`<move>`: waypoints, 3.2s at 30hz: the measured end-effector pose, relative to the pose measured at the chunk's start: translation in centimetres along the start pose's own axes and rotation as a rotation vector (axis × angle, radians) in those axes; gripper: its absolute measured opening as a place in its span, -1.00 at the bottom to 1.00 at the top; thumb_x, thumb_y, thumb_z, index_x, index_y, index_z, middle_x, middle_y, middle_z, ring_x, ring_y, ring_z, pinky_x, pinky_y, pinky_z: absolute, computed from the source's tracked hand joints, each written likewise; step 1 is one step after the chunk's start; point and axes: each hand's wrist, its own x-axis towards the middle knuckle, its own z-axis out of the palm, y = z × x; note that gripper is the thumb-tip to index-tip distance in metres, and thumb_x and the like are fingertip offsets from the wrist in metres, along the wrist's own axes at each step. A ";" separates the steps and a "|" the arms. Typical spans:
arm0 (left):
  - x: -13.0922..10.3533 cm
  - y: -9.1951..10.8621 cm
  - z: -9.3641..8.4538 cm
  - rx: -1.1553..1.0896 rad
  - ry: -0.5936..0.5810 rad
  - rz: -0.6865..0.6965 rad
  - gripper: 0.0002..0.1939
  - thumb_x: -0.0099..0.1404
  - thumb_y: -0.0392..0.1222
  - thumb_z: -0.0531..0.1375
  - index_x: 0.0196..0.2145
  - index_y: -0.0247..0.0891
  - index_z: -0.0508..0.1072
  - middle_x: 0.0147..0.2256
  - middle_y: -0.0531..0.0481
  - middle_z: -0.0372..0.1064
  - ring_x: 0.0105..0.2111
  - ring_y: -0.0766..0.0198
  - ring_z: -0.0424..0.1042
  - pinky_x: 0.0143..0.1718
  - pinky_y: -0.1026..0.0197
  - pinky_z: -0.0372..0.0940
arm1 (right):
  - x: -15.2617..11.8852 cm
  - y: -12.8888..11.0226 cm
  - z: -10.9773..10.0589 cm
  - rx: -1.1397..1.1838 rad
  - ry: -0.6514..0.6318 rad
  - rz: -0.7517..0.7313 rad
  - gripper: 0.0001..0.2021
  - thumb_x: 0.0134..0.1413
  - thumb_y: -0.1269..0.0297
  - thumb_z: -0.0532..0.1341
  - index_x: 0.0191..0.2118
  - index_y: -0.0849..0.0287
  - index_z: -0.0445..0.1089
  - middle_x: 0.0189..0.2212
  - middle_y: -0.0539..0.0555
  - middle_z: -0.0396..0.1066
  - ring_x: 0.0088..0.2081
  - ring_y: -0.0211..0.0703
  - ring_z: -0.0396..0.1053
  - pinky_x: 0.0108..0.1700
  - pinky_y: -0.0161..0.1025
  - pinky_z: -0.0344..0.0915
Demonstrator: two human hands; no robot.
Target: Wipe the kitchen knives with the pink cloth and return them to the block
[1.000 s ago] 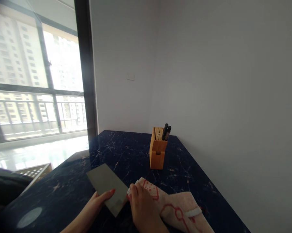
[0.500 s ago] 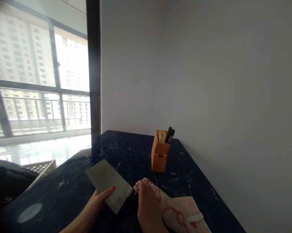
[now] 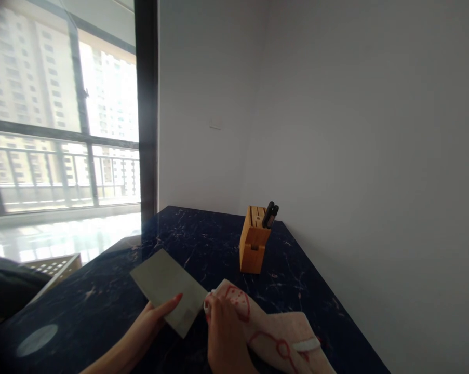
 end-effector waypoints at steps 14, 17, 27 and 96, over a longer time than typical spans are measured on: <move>-0.8 0.8 0.9 0.036 0.006 0.004 -0.59 0.04 -0.19 0.30 -0.14 -0.35 0.39 -0.20 -0.20 0.48 -0.14 -0.04 0.42 -0.04 0.02 0.27 | 0.8 0.8 -0.4 0.031 0.051 0.155 -0.73 0.03 0.57 0.01 -0.19 0.08 0.21 -0.20 0.09 0.27 -0.12 -0.09 0.28 -0.09 -0.10 0.27; -0.7 0.7 0.8 0.023 -0.017 -0.017 -0.61 0.03 -0.19 0.30 -0.16 -0.36 0.40 -0.21 -0.20 0.49 -0.15 -0.04 0.43 -0.06 0.04 0.29 | 0.9 0.7 -0.5 0.053 0.055 0.149 -0.73 0.03 0.58 -0.01 -0.21 0.09 0.20 -0.22 0.08 0.27 -0.14 -0.11 0.28 -0.10 -0.12 0.26; -1.0 0.2 0.8 0.016 0.014 -0.004 -0.64 0.06 -0.19 0.29 -0.17 -0.35 0.39 -0.22 -0.22 0.49 -0.19 -0.04 0.45 -0.09 0.02 0.31 | 0.7 0.9 -0.4 0.127 0.102 0.141 -0.85 0.13 0.47 -0.05 -0.23 0.11 0.16 -0.27 0.08 0.28 -0.19 -0.15 0.28 -0.15 -0.17 0.24; 0.5 0.2 -1.0 0.035 -0.103 -0.019 -0.61 0.08 -0.20 0.28 -0.13 -0.37 0.38 -0.14 -0.20 0.44 -0.08 0.01 0.37 0.01 0.08 0.24 | 0.3 1.1 0.0 0.007 0.052 0.093 -0.59 0.02 0.56 -0.03 0.03 0.16 0.14 -0.07 0.15 0.27 0.00 -0.10 0.22 0.02 -0.11 0.21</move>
